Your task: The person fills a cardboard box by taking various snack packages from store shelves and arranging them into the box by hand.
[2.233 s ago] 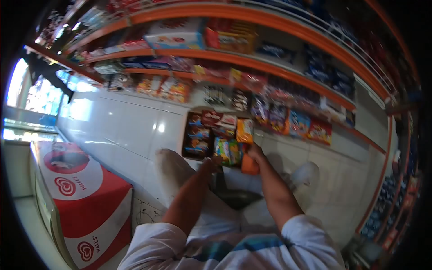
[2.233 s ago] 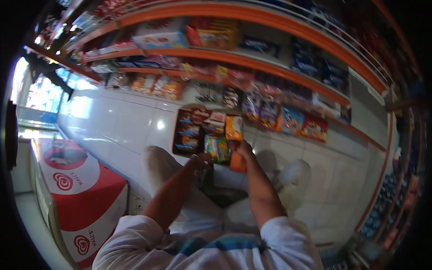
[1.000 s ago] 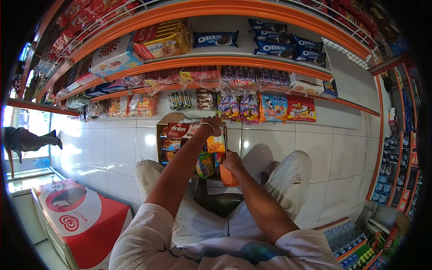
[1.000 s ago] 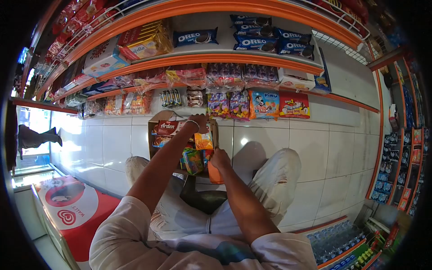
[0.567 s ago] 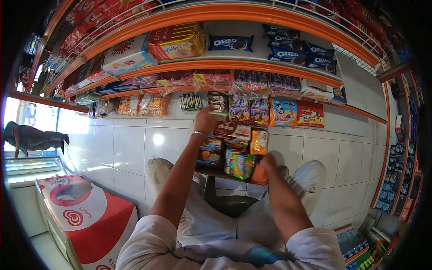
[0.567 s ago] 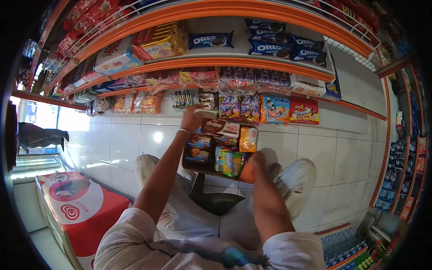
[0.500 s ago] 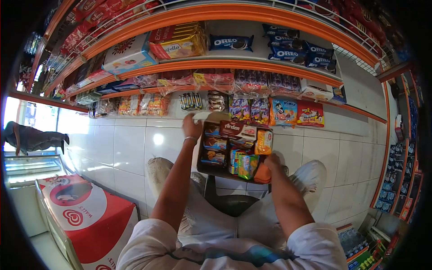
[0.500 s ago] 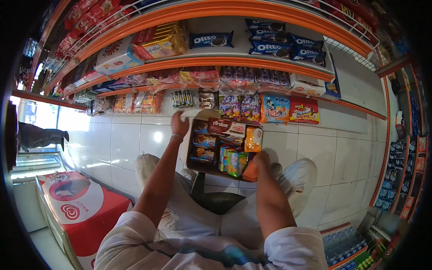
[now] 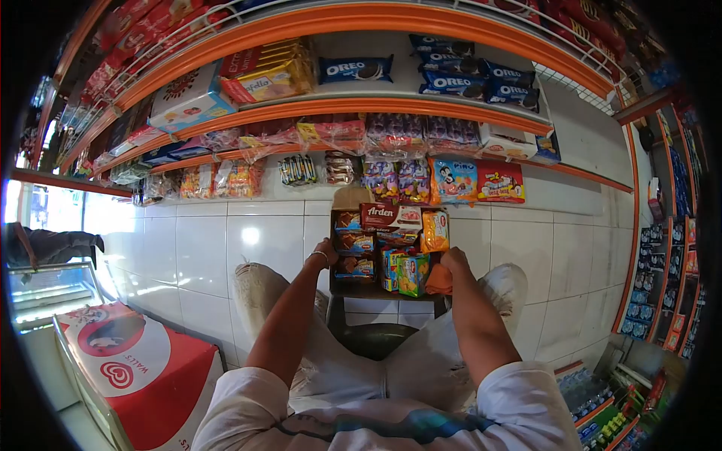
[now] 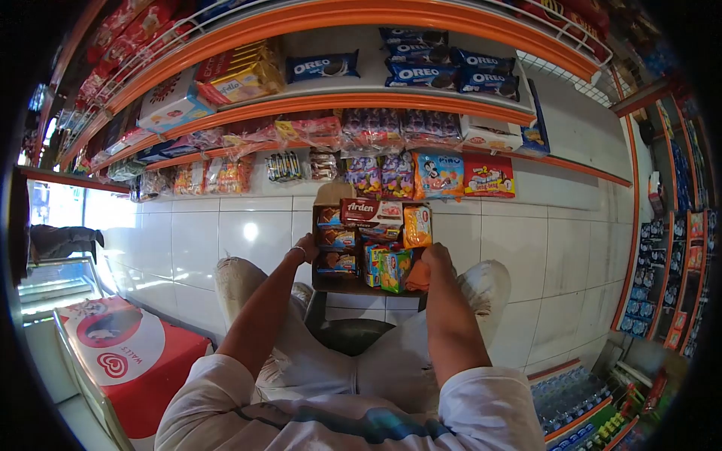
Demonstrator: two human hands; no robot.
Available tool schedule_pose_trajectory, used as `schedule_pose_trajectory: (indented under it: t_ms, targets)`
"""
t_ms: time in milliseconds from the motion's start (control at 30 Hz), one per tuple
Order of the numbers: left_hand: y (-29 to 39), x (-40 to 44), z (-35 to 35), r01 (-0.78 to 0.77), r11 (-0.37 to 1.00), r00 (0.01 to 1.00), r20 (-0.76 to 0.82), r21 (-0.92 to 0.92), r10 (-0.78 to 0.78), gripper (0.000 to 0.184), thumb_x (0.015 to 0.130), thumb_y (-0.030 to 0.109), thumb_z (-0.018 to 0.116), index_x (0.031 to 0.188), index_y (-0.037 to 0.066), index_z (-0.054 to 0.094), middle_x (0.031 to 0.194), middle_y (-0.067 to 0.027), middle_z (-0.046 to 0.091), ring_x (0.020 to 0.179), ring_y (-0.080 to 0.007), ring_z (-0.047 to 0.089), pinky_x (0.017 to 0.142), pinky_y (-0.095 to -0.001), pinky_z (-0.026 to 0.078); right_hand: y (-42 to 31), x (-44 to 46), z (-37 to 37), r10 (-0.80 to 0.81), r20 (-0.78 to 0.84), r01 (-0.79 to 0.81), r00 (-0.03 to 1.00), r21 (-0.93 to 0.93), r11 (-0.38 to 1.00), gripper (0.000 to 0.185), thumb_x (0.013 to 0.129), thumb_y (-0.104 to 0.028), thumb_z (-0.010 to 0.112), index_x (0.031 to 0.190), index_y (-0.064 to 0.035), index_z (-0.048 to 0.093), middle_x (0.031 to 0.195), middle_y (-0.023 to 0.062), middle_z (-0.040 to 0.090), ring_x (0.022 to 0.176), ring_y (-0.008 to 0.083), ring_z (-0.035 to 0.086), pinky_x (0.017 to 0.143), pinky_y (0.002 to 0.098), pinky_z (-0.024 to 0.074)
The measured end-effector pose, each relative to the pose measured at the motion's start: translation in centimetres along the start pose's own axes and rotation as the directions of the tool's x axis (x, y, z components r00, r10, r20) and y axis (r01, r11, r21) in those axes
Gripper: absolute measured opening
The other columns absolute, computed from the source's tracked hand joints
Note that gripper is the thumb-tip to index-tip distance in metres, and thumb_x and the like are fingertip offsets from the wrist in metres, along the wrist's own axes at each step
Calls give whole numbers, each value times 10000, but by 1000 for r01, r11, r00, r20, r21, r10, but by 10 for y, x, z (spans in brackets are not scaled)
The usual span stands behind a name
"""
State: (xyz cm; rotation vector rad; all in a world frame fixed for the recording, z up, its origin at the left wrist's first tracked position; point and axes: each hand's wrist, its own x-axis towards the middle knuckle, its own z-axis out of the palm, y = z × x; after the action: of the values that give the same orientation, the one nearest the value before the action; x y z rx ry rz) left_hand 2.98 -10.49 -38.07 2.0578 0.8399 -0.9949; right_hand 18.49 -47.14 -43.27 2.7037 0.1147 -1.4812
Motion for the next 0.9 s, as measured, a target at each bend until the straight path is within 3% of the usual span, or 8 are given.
schedule_pose_trajectory:
  t_ms: [133, 233, 300, 433, 500, 600, 800, 900]
  targets:
    - [-7, 11, 9, -35, 999, 999, 23, 42, 34, 407, 825, 139, 514, 1160, -61, 397, 1061, -297, 585, 772, -381, 664, 424, -373, 530, -13, -34, -13, 121, -89, -92, 989, 278, 956, 332, 778, -163, 563, 1067, -17, 638, 1104, 215, 620, 1058, 356, 590, 859, 422, 502]
    - [3, 1, 8, 120, 929, 964, -265, 350, -25, 608, 779, 169, 649, 1302, 41, 366, 1345, -229, 416, 1216, -375, 465, 914, -508, 455, -16, -42, -13, 97, -119, -60, 988, 283, 957, 333, 760, -161, 576, 1048, -7, 642, 1072, 223, 631, 1029, 369, 600, 849, 418, 507]
    - [14, 14, 8, 32, 823, 591, -675, 567, 442, 881, 668, 312, 748, 1399, 117, 297, 1426, -202, 309, 1306, -396, 319, 990, -510, 369, -9, -21, 3, 34, -170, 11, 985, 261, 965, 318, 753, -161, 581, 1021, -8, 655, 1091, 216, 626, 1035, 368, 598, 855, 431, 503]
    - [56, 16, -24, -208, 574, 608, -355, 792, 710, 923, 649, 352, 765, 1405, 131, 282, 1401, -174, 346, 1307, -355, 325, 1013, -509, 338, -24, -57, -29, 79, -51, -66, 996, 222, 973, 326, 827, -190, 542, 1118, -70, 629, 1191, 166, 595, 1115, 318, 568, 903, 416, 477]
    - [62, 27, -32, -208, 601, 865, -142, 771, 482, 899, 646, 362, 767, 1379, 113, 310, 1385, -147, 359, 1276, -317, 372, 1019, -516, 316, -31, -74, -46, 87, -51, -74, 995, 215, 974, 325, 827, -190, 544, 1117, -68, 628, 1195, 165, 593, 1120, 316, 565, 904, 415, 477]
    - [74, 27, -43, -184, 673, 947, -54, 717, 317, 742, 695, 351, 726, 1317, 144, 379, 1282, -115, 455, 1192, -296, 455, 954, -495, 359, -26, -64, -29, 93, -29, -84, 995, 224, 971, 324, 827, -185, 547, 1116, -63, 627, 1199, 165, 591, 1126, 316, 561, 908, 413, 476]
    - [78, 23, -37, -198, 725, 847, -256, 660, 465, 221, 845, 272, 568, 1059, 228, 597, 1035, -74, 591, 1068, -273, 539, 844, -456, 382, -16, -50, -15, 88, -85, -67, 992, 224, 972, 310, 778, -163, 582, 1056, -44, 649, 1138, 180, 615, 1068, 326, 591, 882, 413, 490]
    - [77, 23, -38, -279, 711, 849, -180, 646, 497, 166, 860, 273, 558, 998, 225, 638, 1043, -69, 597, 1068, -267, 532, 872, -515, 361, -8, -44, -7, 61, -107, -36, 992, 216, 976, 310, 738, -166, 617, 1010, -25, 666, 1091, 203, 631, 1023, 334, 614, 850, 413, 506]
